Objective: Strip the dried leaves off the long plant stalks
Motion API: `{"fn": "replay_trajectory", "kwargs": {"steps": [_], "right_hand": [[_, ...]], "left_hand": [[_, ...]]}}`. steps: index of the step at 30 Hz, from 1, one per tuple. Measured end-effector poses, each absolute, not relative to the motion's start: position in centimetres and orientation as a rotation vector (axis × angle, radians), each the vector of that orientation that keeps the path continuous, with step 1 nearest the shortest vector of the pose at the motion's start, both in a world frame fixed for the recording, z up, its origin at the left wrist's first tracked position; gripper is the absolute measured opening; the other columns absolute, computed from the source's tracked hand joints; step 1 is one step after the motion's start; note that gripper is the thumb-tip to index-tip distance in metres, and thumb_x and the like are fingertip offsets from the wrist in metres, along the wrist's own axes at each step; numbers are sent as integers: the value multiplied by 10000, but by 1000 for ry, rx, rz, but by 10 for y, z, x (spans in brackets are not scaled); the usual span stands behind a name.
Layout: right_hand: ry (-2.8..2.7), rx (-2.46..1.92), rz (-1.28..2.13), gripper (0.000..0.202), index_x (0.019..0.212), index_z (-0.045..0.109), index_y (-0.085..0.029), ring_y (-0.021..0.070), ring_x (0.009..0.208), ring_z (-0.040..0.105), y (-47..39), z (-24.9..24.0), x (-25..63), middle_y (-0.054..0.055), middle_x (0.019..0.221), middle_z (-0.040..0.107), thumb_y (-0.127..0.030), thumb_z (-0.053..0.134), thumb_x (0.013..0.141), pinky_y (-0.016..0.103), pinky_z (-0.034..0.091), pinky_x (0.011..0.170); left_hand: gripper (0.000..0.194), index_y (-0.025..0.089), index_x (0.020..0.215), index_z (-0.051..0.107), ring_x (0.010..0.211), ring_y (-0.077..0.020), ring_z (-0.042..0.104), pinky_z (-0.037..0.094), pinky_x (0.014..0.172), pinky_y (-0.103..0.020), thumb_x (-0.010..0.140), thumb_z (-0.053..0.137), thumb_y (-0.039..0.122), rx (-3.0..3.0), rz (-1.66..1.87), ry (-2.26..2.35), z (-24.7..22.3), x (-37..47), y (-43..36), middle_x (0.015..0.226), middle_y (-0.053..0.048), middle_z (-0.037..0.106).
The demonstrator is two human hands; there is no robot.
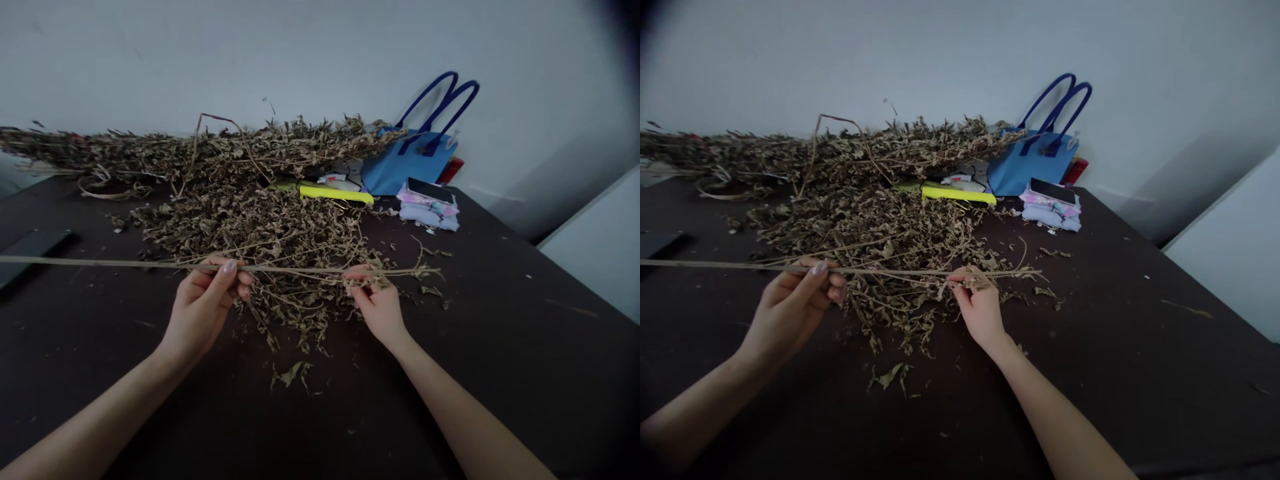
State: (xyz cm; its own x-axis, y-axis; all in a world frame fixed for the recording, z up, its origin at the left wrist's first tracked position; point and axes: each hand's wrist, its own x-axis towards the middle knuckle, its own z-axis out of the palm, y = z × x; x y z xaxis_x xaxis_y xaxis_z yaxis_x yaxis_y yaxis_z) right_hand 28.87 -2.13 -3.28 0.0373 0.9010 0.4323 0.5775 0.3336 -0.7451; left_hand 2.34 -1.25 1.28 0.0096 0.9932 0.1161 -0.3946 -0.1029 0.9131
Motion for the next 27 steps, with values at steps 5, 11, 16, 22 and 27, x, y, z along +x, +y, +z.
{"fn": "replay_trajectory", "kwargs": {"steps": [5, 11, 16, 22, 27], "right_hand": [[-1754, -1368, 193, 165, 814, 588, -218, 215, 843, 601, -17, -32, 290, 47, 871, 644, -139, 446, 784, 364, 473, 805], [-1870, -1461, 94, 209, 878, 573, -213, 232, 897, 600, -17, -36, 294, 67, 935, 640, -113, 406, 801, 379, 470, 828], [-1890, -1433, 159, 287, 1092, 553, -223, 220, 905, 603, -19, -30, 291, 77, 1182, 577, -171, 445, 831, 378, 481, 815], [-1917, -1550, 278, 262, 1071, 613, -206, 245, 880, 605, -30, -8, 289, 119, 1168, 583, -309, 514, 851, 396, 480, 750], [-1996, -1434, 975, 337, 722, 628, -200, 111, 500, 527, -44, 25, 304, -8, 546, 595, -359, 409, 923, 264, 441, 566]], "left_hand": [[106, 166, 792, 621, 543, -94, 561, 455, 536, -201, 800, 637, 270, 1102, 1406, 908, 10, 26, -14, 670, -16, 647], [116, 170, 808, 613, 555, -91, 569, 460, 555, -194, 796, 642, 281, 1096, 1405, 916, 8, 29, -16, 674, -10, 648], [100, 165, 797, 610, 559, -91, 565, 466, 559, -189, 794, 646, 259, 1050, 1415, 858, 10, 22, -8, 668, -12, 649], [98, 147, 780, 609, 571, -85, 569, 476, 567, -177, 795, 645, 237, 1044, 1450, 855, 6, 10, 10, 669, -17, 641], [134, 141, 814, 620, 581, -87, 574, 477, 579, -175, 776, 670, 259, 1125, 1406, 860, -1, 6, 15, 693, -25, 646]]}}
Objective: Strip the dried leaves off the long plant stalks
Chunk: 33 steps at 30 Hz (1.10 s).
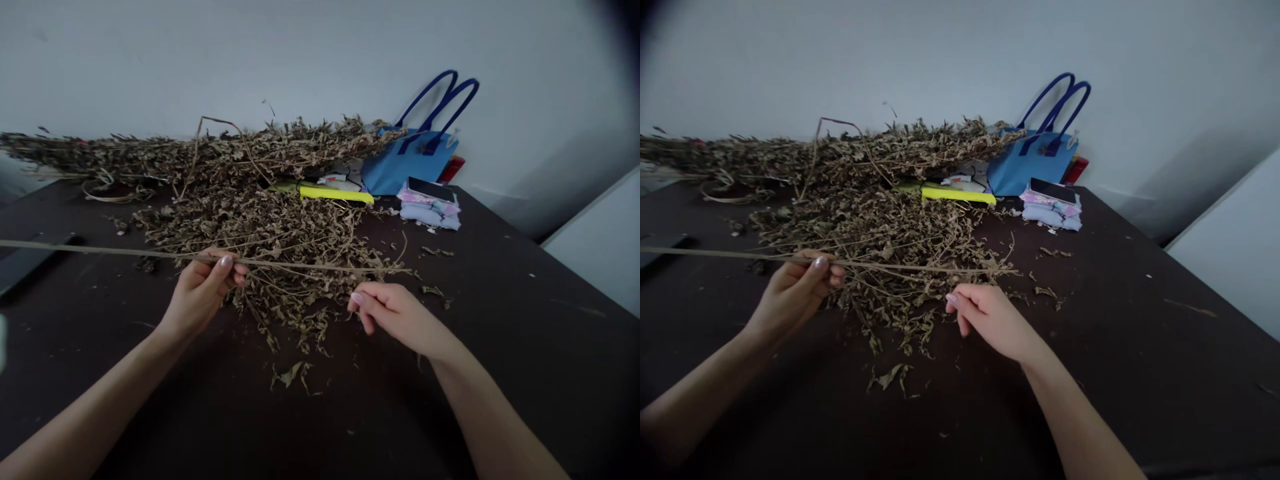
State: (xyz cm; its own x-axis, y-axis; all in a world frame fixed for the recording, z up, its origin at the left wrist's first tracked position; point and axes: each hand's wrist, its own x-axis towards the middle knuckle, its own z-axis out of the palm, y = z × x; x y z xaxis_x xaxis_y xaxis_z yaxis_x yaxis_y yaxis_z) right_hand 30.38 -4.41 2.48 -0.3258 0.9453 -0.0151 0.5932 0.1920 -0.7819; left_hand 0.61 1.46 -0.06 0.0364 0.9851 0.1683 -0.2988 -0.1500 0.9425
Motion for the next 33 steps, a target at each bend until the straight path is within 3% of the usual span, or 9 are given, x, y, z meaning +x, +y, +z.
{"fn": "replay_trajectory", "kwargs": {"steps": [2, 4, 7, 12, 19, 23, 28, 33], "right_hand": [[-1754, -1358, 1106, 311, 782, 614, -195, 72, 398, 421, -44, 30, 310, -35, 503, 542, -395, 419, 919, 219, 369, 445], [-1456, -1310, 1004, 241, 862, 602, -193, 52, 389, 370, -38, 27, 314, -26, 603, 565, -407, 495, 880, 209, 320, 397], [-1167, -1243, 885, 232, 956, 593, -195, 49, 462, 405, -25, 18, 313, 22, 824, 602, -379, 590, 814, 220, 365, 440], [-1081, -1132, 1141, 187, 930, 615, -207, 47, 502, 378, -14, 13, 302, 54, 1018, 594, -346, 560, 818, 225, 368, 446], [-861, -865, 1349, 75, 745, 586, -194, 34, 493, 345, -11, 13, 302, -6, 786, 592, -240, 638, 772, 187, 341, 457], [-766, -845, 1355, 127, 718, 535, -201, 40, 488, 340, -8, 14, 300, -39, 682, 497, -229, 657, 737, 185, 328, 447], [-764, -961, 1289, 158, 689, 497, -204, 44, 422, 189, -9, 13, 289, -78, 535, 309, -233, 647, 725, 189, 166, 362], [-777, -1034, 1239, 176, 688, 483, -205, 38, 401, 138, -6, 5, 283, -96, 489, 266, -256, 646, 731, 187, 123, 351]], "left_hand": [[153, 144, 818, 626, 582, -89, 573, 473, 575, -174, 760, 687, 271, 1149, 1381, 862, -2, 8, 14, 690, -21, 645], [174, 149, 815, 626, 579, -89, 571, 473, 578, -178, 745, 702, 289, 1164, 1361, 849, -2, 10, 12, 681, -16, 646], [182, 154, 815, 622, 586, -88, 570, 474, 597, -186, 751, 695, 309, 1187, 1332, 830, -4, 12, 11, 682, -12, 647], [172, 163, 843, 615, 602, -102, 571, 466, 580, -193, 777, 668, 313, 1274, 1289, 880, -10, 12, 9, 703, -17, 645], [152, 181, 839, 609, 621, -114, 577, 471, 592, -218, 811, 622, 330, 1344, 1266, 921, -14, 11, 9, 729, -9, 640], [157, 178, 828, 590, 593, -104, 558, 458, 558, -211, 818, 613, 332, 1308, 1276, 923, -14, 11, 9, 705, -4, 622], [179, 159, 828, 619, 594, -109, 553, 462, 543, -224, 827, 597, 337, 1422, 1273, 974, -12, 13, 7, 717, -19, 598], [205, 158, 786, 624, 570, -99, 541, 464, 539, -222, 839, 578, 351, 1536, 1244, 1010, -11, 13, 6, 733, -21, 591]]}}
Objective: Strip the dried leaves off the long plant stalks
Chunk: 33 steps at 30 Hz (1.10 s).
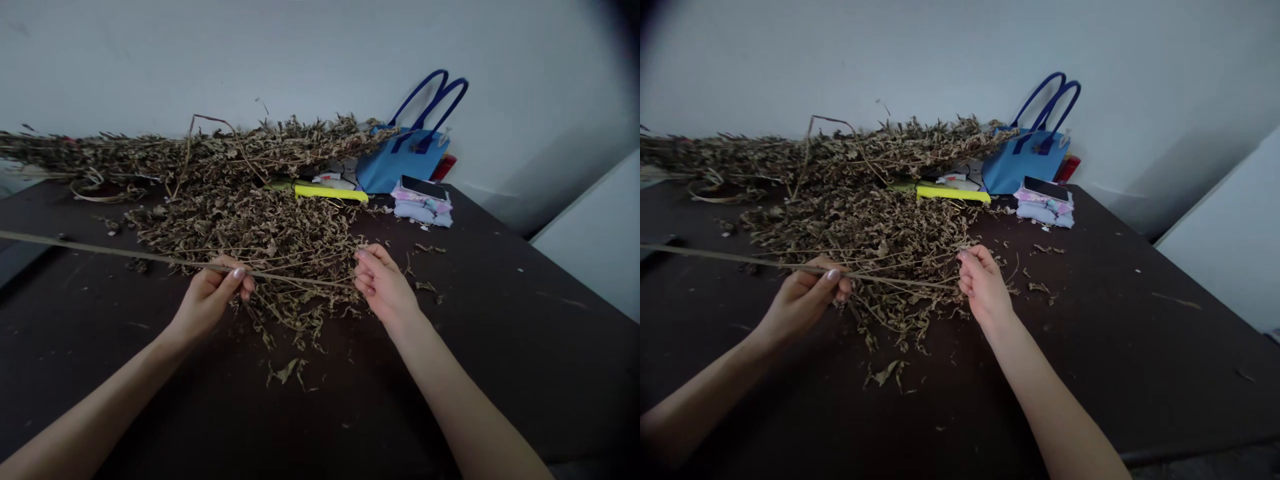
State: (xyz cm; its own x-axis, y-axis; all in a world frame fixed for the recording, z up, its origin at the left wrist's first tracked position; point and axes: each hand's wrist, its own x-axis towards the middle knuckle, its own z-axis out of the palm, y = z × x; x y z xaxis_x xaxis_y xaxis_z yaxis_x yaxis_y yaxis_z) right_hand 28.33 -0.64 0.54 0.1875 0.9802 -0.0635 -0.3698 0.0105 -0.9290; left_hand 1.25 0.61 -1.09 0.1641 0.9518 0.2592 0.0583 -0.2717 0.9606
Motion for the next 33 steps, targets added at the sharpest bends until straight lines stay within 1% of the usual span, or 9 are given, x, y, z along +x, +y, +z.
{"fn": "replay_trajectory", "kwargs": {"steps": [4, 10, 14, 17, 21, 25, 27, 30, 33], "right_hand": [[-726, -1028, 1329, 194, 694, 489, -197, 29, 387, 169, -3, -1, 287, -103, 478, 280, -261, 671, 710, 167, 126, 345], [-690, -1011, 1433, 184, 701, 501, -174, 7, 378, 224, 3, -6, 303, -51, 616, 492, -245, 671, 687, 157, 171, 338], [-656, -988, 1376, 196, 674, 480, -179, 8, 385, 220, 7, -7, 312, -55, 615, 495, -236, 667, 672, 149, 199, 345], [-652, -987, 1312, 202, 678, 490, -180, 12, 396, 266, 8, -7, 317, -53, 625, 518, -235, 684, 660, 151, 230, 356], [-772, -1119, 1086, 198, 817, 552, -203, 30, 414, 348, 8, -8, 328, -14, 765, 607, -322, 664, 707, 182, 304, 378], [-1162, -1453, 583, 318, 1019, 593, -223, 59, 449, 437, 6, -10, 337, 53, 1017, 621, -383, 617, 745, 237, 388, 415], [-1310, -1552, 520, 282, 990, 631, -212, 81, 456, 459, 4, -10, 334, 47, 889, 641, -359, 611, 750, 251, 404, 440], [-1409, -1560, 776, 253, 960, 660, -199, 112, 434, 462, 2, -7, 323, -20, 526, 541, -350, 602, 766, 260, 408, 467], [-1434, -1467, 955, 270, 988, 656, -214, 115, 441, 466, 2, -6, 312, -47, 470, 491, -354, 619, 760, 255, 402, 487]], "left_hand": [[242, 150, 745, 624, 571, -96, 539, 461, 542, -219, 855, 552, 354, 1615, 1204, 1054, -11, 11, 7, 754, -29, 590], [242, 151, 743, 619, 576, -98, 543, 461, 538, -223, 855, 551, 355, 1619, 1196, 1072, -11, 9, 9, 759, -29, 583], [206, 165, 774, 605, 578, -90, 539, 464, 548, -214, 864, 543, 339, 1579, 1201, 1032, -11, 9, 9, 742, -10, 571], [193, 169, 775, 597, 575, -85, 536, 462, 545, -207, 865, 545, 332, 1565, 1208, 1026, -11, 10, 9, 740, -4, 569], [187, 170, 796, 593, 576, -96, 540, 466, 544, -218, 847, 570, 349, 1513, 1234, 1015, -12, 9, 10, 730, -9, 588], [173, 173, 816, 581, 575, -98, 545, 465, 554, -218, 836, 587, 345, 1461, 1232, 999, -13, 9, 10, 697, -3, 601], [173, 171, 810, 578, 579, -100, 547, 463, 556, -219, 836, 587, 342, 1441, 1228, 992, -13, 9, 9, 699, -5, 605], [165, 171, 813, 576, 585, -103, 550, 461, 558, -221, 837, 587, 334, 1416, 1219, 983, -12, 10, 8, 706, -6, 609], [149, 179, 839, 573, 585, -102, 550, 464, 567, -223, 838, 588, 327, 1412, 1214, 956, -11, 10, 6, 700, 2, 607]]}}
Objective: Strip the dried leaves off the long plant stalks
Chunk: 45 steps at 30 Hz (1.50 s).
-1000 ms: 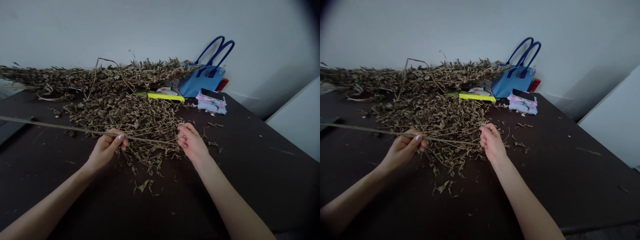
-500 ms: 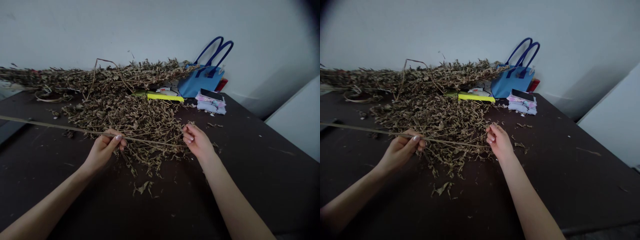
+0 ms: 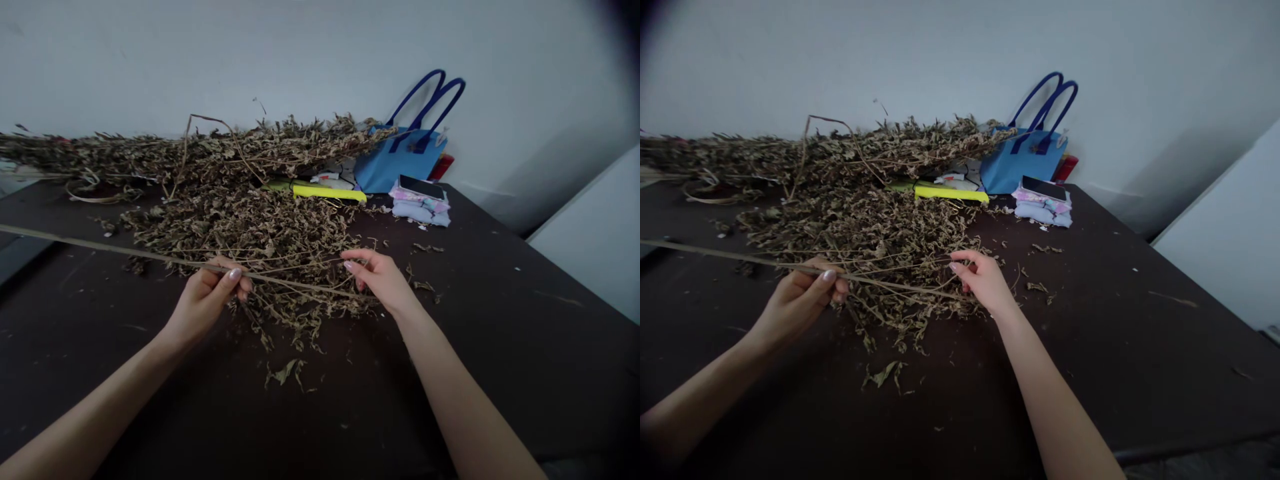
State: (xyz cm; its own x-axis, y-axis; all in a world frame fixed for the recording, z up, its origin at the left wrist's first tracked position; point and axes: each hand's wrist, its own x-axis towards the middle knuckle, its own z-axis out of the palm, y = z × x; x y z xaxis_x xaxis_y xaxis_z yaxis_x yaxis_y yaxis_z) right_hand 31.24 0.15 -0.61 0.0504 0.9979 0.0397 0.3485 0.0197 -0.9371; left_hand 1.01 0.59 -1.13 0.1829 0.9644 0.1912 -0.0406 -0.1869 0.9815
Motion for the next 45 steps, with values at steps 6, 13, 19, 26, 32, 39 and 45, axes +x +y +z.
{"fn": "replay_trajectory", "kwargs": {"steps": [6, 13, 19, 26, 32, 39, 45], "right_hand": [[-1481, -1400, 822, 118, 812, 636, -214, 96, 440, 431, 3, -9, 311, -25, 592, 556, -319, 603, 770, 241, 364, 467], [-1828, -1414, 151, 156, 784, 599, -204, 158, 717, 530, 4, -10, 311, 26, 781, 596, -216, 465, 862, 272, 384, 684], [-1909, -1584, -61, 244, 828, 604, -204, 184, 729, 537, 7, -14, 316, 53, 797, 582, -203, 371, 897, 292, 395, 702], [-1817, -1637, -99, 250, 1025, 629, -173, 227, 882, 574, 8, -17, 352, 97, 1053, 620, -238, 469, 843, 350, 438, 776], [-1805, -1647, -65, 266, 873, 653, -215, 211, 749, 576, -14, 13, 338, 48, 768, 662, -355, 429, 903, 327, 429, 682], [-2242, -1476, 421, 199, 996, 643, -300, 203, 829, 614, -30, 17, 317, 28, 945, 661, -361, 491, 883, 336, 474, 705], [-2171, -1480, 287, 215, 881, 631, -267, 193, 745, 630, -29, 11, 319, 30, 887, 671, -379, 448, 893, 299, 473, 641]], "left_hand": [[167, 172, 800, 596, 582, -98, 545, 474, 565, -222, 846, 574, 330, 1465, 1223, 980, -9, 11, 5, 726, -8, 595], [241, 152, 717, 648, 572, -101, 552, 466, 525, -219, 851, 559, 332, 1629, 1154, 1063, -4, 15, 0, 783, -37, 597], [233, 152, 733, 634, 571, -105, 553, 471, 547, -222, 858, 546, 329, 1614, 1122, 1058, -5, 14, 0, 767, -39, 614], [170, 170, 840, 563, 562, -120, 550, 472, 539, -238, 839, 570, 340, 1464, 1198, 1001, -7, 9, 6, 703, -20, 602], [194, 162, 840, 554, 561, -116, 541, 454, 531, -233, 824, 585, 353, 1394, 1189, 1032, -7, 7, 10, 700, -15, 608], [203, 146, 820, 549, 543, -83, 512, 437, 534, -202, 791, 636, 327, 1167, 1154, 978, -3, 6, 17, 657, 9, 584], [356, 131, 1039, 600, 562, -105, 561, 450, 510, -233, 869, 477, 419, 1231, 1034, 1040, 4, -3, 20, 898, -94, 662]]}}
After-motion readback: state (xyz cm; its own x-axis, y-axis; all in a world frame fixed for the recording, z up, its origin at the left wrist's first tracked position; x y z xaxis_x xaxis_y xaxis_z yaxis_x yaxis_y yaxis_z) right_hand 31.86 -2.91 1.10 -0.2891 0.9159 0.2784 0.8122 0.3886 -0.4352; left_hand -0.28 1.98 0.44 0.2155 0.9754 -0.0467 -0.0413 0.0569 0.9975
